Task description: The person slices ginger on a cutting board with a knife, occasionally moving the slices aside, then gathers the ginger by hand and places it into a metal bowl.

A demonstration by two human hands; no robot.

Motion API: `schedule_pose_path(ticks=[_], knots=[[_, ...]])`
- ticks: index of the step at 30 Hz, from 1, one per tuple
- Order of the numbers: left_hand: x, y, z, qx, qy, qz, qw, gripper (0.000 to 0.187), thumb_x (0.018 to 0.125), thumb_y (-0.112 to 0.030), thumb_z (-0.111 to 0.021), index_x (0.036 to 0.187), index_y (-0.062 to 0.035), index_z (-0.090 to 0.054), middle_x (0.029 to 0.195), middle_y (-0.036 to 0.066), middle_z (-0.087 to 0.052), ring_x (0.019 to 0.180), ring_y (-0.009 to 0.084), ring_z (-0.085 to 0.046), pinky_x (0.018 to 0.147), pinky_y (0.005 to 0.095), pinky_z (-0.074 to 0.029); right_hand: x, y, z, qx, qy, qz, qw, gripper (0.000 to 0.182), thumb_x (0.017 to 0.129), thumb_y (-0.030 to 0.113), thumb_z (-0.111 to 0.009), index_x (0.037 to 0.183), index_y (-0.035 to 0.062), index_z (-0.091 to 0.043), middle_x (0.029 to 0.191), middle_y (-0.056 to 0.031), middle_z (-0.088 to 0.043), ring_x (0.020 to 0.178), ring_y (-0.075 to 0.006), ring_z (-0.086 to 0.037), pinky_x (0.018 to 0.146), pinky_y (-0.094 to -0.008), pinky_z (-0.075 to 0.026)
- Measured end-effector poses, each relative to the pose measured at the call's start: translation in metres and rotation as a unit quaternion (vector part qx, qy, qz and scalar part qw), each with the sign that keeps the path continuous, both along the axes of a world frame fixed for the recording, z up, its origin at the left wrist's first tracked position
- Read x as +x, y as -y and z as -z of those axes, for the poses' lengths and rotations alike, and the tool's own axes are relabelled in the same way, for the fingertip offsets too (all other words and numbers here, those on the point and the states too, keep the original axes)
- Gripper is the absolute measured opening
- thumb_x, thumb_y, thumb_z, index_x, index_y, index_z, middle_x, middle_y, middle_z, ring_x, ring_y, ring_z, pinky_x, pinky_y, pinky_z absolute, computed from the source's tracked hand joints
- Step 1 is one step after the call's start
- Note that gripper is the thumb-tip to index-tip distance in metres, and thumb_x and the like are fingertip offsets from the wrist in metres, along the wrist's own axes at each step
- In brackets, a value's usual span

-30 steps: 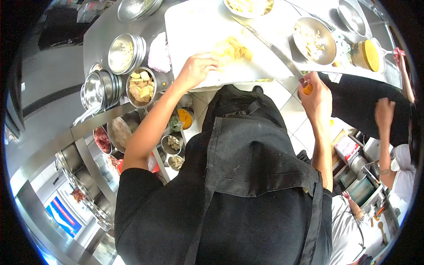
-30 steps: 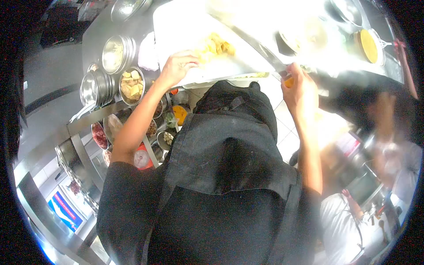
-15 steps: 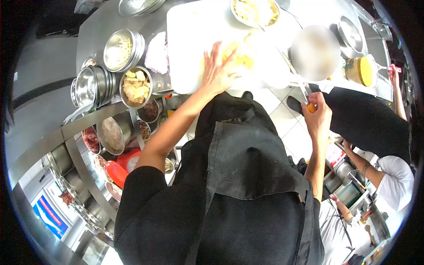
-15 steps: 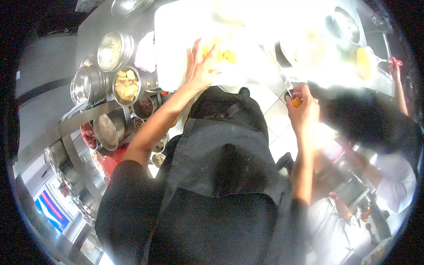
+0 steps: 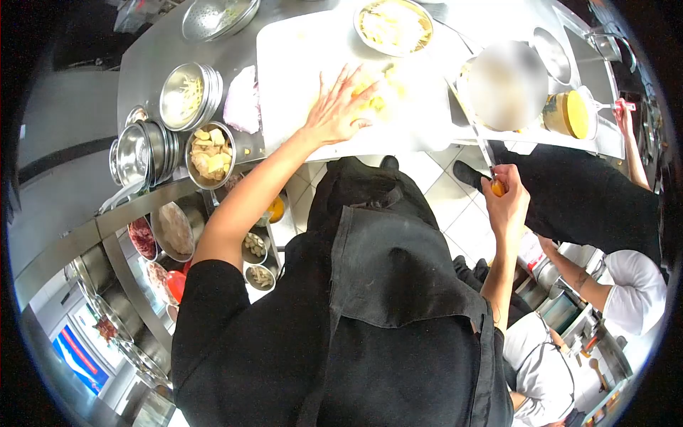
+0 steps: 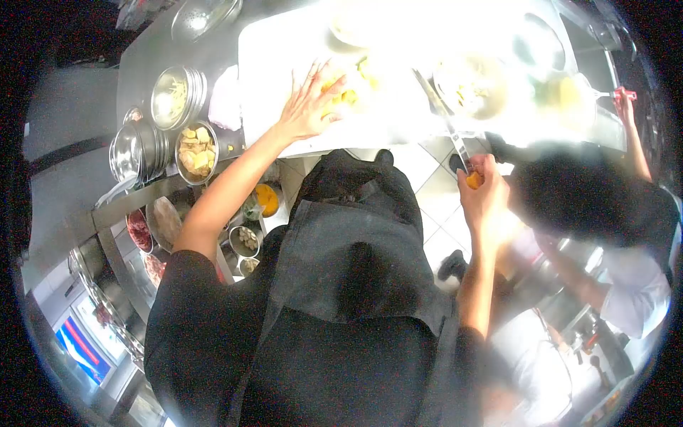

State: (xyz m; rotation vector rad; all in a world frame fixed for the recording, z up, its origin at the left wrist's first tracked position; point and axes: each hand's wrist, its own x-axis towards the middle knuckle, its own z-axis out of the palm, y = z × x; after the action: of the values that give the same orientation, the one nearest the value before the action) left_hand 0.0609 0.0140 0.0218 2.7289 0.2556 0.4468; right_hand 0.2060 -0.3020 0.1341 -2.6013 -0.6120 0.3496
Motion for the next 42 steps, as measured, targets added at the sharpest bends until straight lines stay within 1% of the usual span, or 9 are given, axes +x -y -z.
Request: schedule_pose_path(ticks=[5, 12, 14, 17, 20, 22, 34, 37, 42], knots=[[0.019, 0.011, -0.009, 0.025, 0.025, 0.064, 0.997, 0.05, 0.08, -0.016, -0.065, 0.128, -0.0237, -0.058, 0.147, 0.007, -0.041, 0.14, 0.0314, -0.032, 0.107, 0.0707, -0.019, -0.001, 0.002, -0.003, 0.016, 0.015, -0.004, 1.0, 0.027, 0.078, 0.006, -0.074, 0.099, 0.0018, -0.059, 0.081, -0.0119, -0.067, 0.073, -0.0166, -0.064, 0.069, -0.0287, -0.051], [0.051, -0.006, -0.015, 0.095, -0.046, 0.233, 0.967, 0.025, 0.074, -0.003, -0.061, 0.096, -0.0124, -0.069, 0.114, 0.0, -0.058, 0.111, 0.0197, -0.05, 0.093, 0.0453, -0.037, 0.001, -0.003, -0.013, 0.032, 0.008, -0.007, 0.999, 0.027, 0.077, 0.004, -0.074, 0.099, 0.002, -0.059, 0.08, -0.0111, -0.066, 0.073, -0.0173, -0.064, 0.07, -0.0294, -0.05], [0.054, -0.01, -0.022, 0.088, -0.056, 0.255, 0.961, 0.02, 0.075, -0.002, -0.061, 0.091, -0.0117, -0.068, 0.105, -0.002, -0.06, 0.105, 0.0183, -0.052, 0.089, 0.0401, -0.038, 0.002, -0.004, -0.014, 0.02, -0.001, -0.013, 1.0, 0.03, 0.077, 0.009, -0.076, 0.1, 0.0043, -0.058, 0.088, -0.0144, -0.07, 0.082, -0.0278, -0.069, 0.073, -0.0351, -0.052], [0.055, -0.011, -0.029, 0.04, -0.052, 0.261, 0.963, 0.013, 0.076, -0.004, -0.062, 0.085, -0.0121, -0.068, 0.092, -0.001, -0.062, 0.099, 0.0165, -0.053, 0.091, 0.0349, -0.038, 0.003, -0.004, -0.011, 0.034, 0.005, -0.021, 0.999, 0.025, 0.077, 0.004, -0.072, 0.098, 0.002, -0.059, 0.081, -0.0105, -0.066, 0.074, -0.0175, -0.064, 0.072, -0.0298, -0.051], [0.056, -0.015, -0.037, -0.06, -0.014, 0.261, 0.963, 0.012, 0.077, -0.002, -0.062, 0.087, -0.004, -0.069, 0.096, 0.005, -0.065, 0.095, 0.0197, -0.06, 0.088, 0.0364, -0.044, 0.006, -0.005, -0.009, 0.04, 0.009, -0.024, 0.999, 0.025, 0.078, 0.005, -0.073, 0.099, 0.0021, -0.059, 0.081, -0.0109, -0.066, 0.074, -0.0176, -0.064, 0.072, -0.0297, -0.051], [0.043, -0.029, -0.044, -0.359, 0.014, 0.167, 0.918, 0.012, 0.08, -0.003, -0.064, 0.09, 0.001, -0.069, 0.088, 0.008, -0.067, 0.086, 0.0199, -0.063, 0.079, 0.0353, -0.048, 0.007, -0.002, -0.008, 0.044, 0.009, -0.02, 0.999, 0.026, 0.078, 0.005, -0.073, 0.099, 0.0022, -0.059, 0.081, -0.0112, -0.066, 0.075, -0.0177, -0.064, 0.072, -0.0298, -0.051], [-0.024, -0.056, -0.031, -0.146, -0.129, -0.115, 0.974, 0.015, 0.077, -0.007, -0.068, 0.091, -0.0035, -0.069, 0.083, 0.009, -0.068, 0.075, 0.0262, -0.065, 0.07, 0.0365, -0.051, 0.004, -0.013, -0.002, 0.036, -0.01, -0.039, 0.999, 0.026, 0.077, 0.006, -0.074, 0.099, 0.0026, -0.06, 0.08, -0.0116, -0.067, 0.075, -0.0178, -0.066, 0.071, -0.0301, -0.051], [-0.004, -0.037, -0.016, -0.091, 0.054, 0.059, 0.993, 0.02, 0.075, -0.008, -0.068, 0.094, -0.0048, -0.068, 0.099, 0.009, -0.065, 0.089, 0.0271, -0.063, 0.077, 0.0407, -0.05, 0.002, -0.017, -0.006, 0.035, -0.008, -0.045, 0.998, 0.027, 0.077, 0.006, -0.074, 0.099, 0.0022, -0.06, 0.08, -0.0114, -0.067, 0.075, -0.0177, -0.066, 0.071, -0.0295, -0.05], [0.048, 0.018, -0.039, -0.024, -0.098, 0.0, 0.995, 0.033, 0.072, -0.005, -0.071, 0.105, -0.0052, -0.066, 0.109, 0.011, -0.057, 0.111, 0.0292, -0.053, 0.09, 0.0434, -0.042, 0.003, -0.018, -0.008, 0.008, 0.001, -0.041, 0.999, 0.027, 0.077, 0.006, -0.074, 0.099, 0.0022, -0.06, 0.081, -0.0123, -0.067, 0.076, -0.0191, -0.066, 0.071, -0.0308, -0.051]])
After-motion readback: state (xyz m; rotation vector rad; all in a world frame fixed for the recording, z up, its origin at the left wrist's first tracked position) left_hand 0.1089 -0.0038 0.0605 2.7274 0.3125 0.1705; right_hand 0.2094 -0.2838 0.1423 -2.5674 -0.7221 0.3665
